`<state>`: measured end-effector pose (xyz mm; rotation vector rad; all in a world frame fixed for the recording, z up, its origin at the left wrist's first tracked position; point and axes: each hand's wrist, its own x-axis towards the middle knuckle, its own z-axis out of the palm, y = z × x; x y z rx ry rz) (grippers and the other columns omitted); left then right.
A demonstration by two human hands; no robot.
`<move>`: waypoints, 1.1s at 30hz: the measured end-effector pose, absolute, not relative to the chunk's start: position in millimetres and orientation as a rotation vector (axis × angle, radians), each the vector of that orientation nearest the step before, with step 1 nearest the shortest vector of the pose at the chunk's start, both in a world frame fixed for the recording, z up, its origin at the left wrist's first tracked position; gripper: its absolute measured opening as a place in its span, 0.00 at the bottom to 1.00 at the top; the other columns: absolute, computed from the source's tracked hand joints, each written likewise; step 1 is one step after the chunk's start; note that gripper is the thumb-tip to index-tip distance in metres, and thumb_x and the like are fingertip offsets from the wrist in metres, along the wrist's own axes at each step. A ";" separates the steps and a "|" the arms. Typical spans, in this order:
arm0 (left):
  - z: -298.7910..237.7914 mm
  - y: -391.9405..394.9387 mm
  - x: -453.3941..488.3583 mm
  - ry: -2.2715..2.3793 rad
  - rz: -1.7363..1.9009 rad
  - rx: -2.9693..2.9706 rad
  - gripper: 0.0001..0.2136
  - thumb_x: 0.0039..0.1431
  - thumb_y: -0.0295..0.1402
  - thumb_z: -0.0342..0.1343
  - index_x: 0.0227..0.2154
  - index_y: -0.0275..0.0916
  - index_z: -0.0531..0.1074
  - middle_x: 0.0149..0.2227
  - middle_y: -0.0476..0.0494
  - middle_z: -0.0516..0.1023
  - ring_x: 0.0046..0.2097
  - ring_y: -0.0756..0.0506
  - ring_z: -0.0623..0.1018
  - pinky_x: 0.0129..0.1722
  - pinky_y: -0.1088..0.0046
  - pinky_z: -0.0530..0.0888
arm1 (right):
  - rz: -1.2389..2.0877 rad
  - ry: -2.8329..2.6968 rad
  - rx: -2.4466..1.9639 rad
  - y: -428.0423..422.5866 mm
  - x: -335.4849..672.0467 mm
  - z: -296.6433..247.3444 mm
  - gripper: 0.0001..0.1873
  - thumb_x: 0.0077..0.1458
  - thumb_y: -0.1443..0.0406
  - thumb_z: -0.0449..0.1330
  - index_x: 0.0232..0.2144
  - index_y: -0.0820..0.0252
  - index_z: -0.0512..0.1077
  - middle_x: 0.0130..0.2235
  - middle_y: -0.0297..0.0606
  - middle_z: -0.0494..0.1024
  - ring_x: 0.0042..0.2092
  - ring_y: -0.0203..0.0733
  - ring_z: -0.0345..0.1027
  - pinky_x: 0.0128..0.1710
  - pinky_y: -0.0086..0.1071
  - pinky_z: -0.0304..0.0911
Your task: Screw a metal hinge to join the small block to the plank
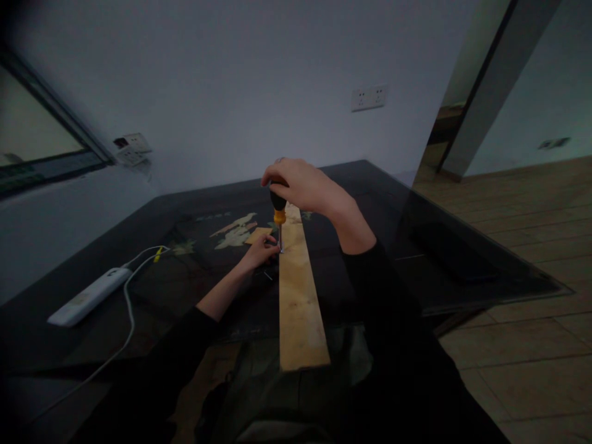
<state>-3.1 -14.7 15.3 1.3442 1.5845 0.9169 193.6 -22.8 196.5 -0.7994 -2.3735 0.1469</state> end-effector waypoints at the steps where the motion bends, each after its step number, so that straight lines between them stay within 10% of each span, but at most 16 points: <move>1: 14.7 -14.4 -3.1 1.582 0.920 1.343 0.13 0.52 0.27 0.64 0.33 0.39 0.62 0.20 0.55 0.72 0.20 0.53 0.70 0.19 0.81 0.62 | 0.137 -2.369 -0.801 -23.1 192.2 196.7 0.12 0.58 0.65 0.54 0.41 0.60 0.76 0.39 0.41 0.74 0.40 0.41 0.64 0.40 0.34 0.56; 10: 14.2 -15.8 -2.8 1.555 0.948 1.348 0.13 0.52 0.28 0.64 0.33 0.39 0.62 0.19 0.56 0.70 0.19 0.54 0.69 0.17 0.83 0.62 | -0.077 -2.170 -1.119 -24.0 176.4 189.1 0.17 0.59 0.52 0.57 0.38 0.59 0.76 0.39 0.44 0.74 0.41 0.45 0.63 0.38 0.35 0.53; 33: 16.8 -17.4 -3.1 1.554 0.916 1.357 0.12 0.54 0.27 0.62 0.33 0.39 0.62 0.20 0.56 0.70 0.20 0.54 0.69 0.19 0.82 0.62 | 0.133 -2.428 -0.805 -19.4 193.9 196.0 0.15 0.60 0.62 0.54 0.45 0.59 0.75 0.44 0.42 0.76 0.44 0.42 0.66 0.41 0.34 0.55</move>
